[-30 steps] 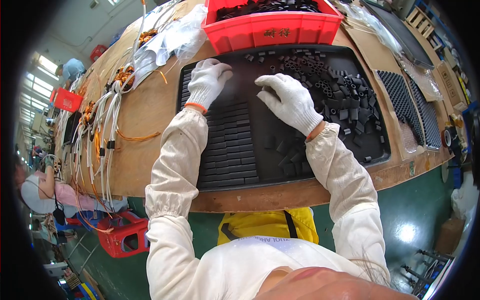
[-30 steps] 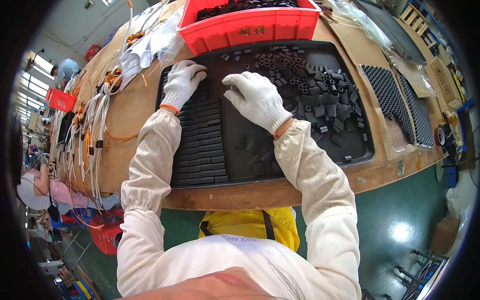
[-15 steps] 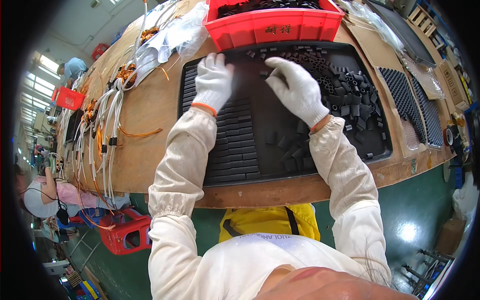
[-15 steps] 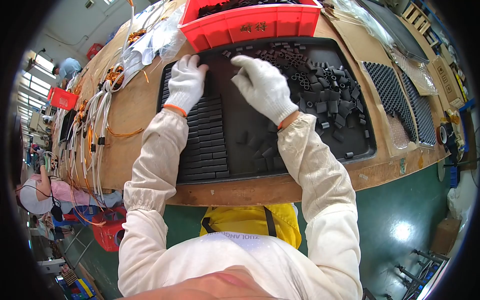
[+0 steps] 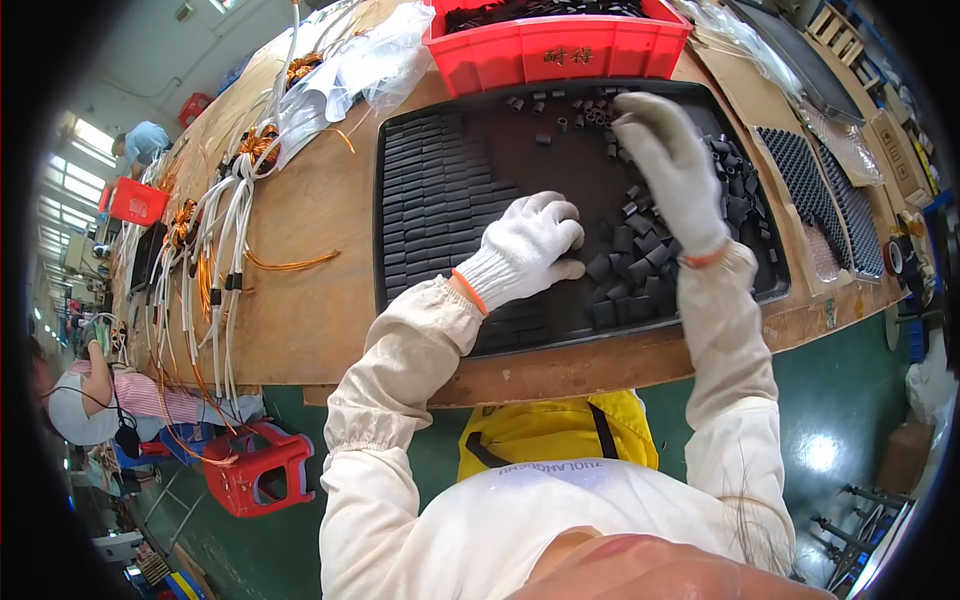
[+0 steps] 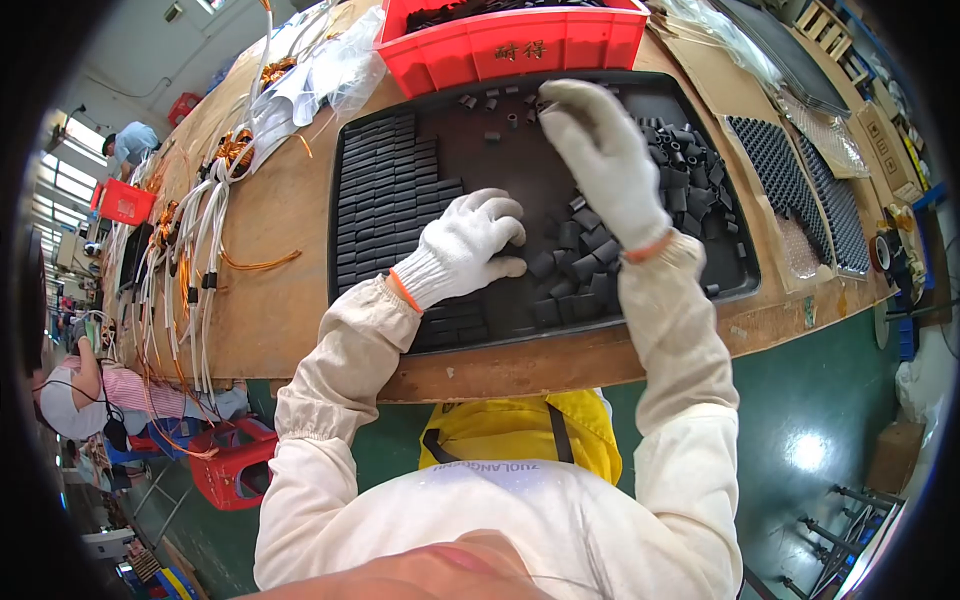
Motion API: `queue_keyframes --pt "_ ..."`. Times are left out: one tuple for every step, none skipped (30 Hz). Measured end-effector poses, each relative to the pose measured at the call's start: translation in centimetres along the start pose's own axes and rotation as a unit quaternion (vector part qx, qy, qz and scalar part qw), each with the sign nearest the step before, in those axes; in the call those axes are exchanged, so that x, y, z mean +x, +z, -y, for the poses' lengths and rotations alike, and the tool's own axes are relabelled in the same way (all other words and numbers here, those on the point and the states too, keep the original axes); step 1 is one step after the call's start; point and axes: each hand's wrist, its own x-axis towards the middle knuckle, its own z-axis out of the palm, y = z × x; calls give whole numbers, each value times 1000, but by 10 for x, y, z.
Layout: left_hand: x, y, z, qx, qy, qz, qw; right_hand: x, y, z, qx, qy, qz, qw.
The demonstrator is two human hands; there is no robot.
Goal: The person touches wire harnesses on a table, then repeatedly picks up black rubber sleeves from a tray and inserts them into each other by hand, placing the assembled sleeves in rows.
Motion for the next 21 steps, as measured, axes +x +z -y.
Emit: queue_keyframes --pt "-1 2 2 -4 9 -12 1000 -6 -12 27 15 16 3 1000" --pt "-1 4 4 -8 19 -24 1000 -13 -23 44 49 15 -15 999" --pt "0 3 4 5 26 -18 999 -17 -37 56 86 -20 -1 996" --pt "0 2 4 15 44 -46 998 -22 -47 70 122 -53 14 991" --pt "2 1 5 -20 50 -71 996 -28 -51 93 119 -48 10 992" --pt "4 -2 7 -54 57 -94 992 -34 -52 120 -37 -31 87 995" --pt "5 -3 6 -69 73 -161 982 -39 -50 137 -191 -10 160 968" --pt "7 -10 5 -71 82 -188 976 -43 -42 143 -296 -155 194 922" --pt "4 -15 2 -122 73 -218 966 -49 -39 154 -351 -173 258 883" --pt "4 -32 -7 -174 60 -246 952 -55 -38 167 -401 -188 322 837" --pt "2 -55 -19 -193 58 -279 939 -60 -38 178 -398 -176 321 841" --pt "-3 -82 -31 -209 51 -313 925 -62 -38 189 -429 -171 326 825" --pt "-13 -114 -43 -174 52 -328 927 -65 -37 193 -458 -168 333 807" --pt "-25 -136 -54 -137 49 -342 928 -69 -37 192 -447 -162 342 810" --pt "-32 -134 -59 -139 33 -334 932 -75 -37 190 -499 -162 330 785" --pt "-36 -125 -84 -130 -2 -318 939 -78 -37 188 -550 -166 315 756" --pt "-40 -119 -111 -119 -34 -305 944 -80 -34 187 -541 -168 322 758" --pt "-45 -114 -141 -105 -59 -290 950 -83 -29 188 -529 -167 332 763" --pt "-46 -110 -172 -89 -75 -282 952 -82 -25 191 -524 -171 336 764" --pt "-47 -105 -203 -79 -92 -275 954 -82 -22 196 -522 -172 343 762" --pt "-53 -102 -237 -75 -117 -257 956 -87 -17 204 -512 -163 357 764"
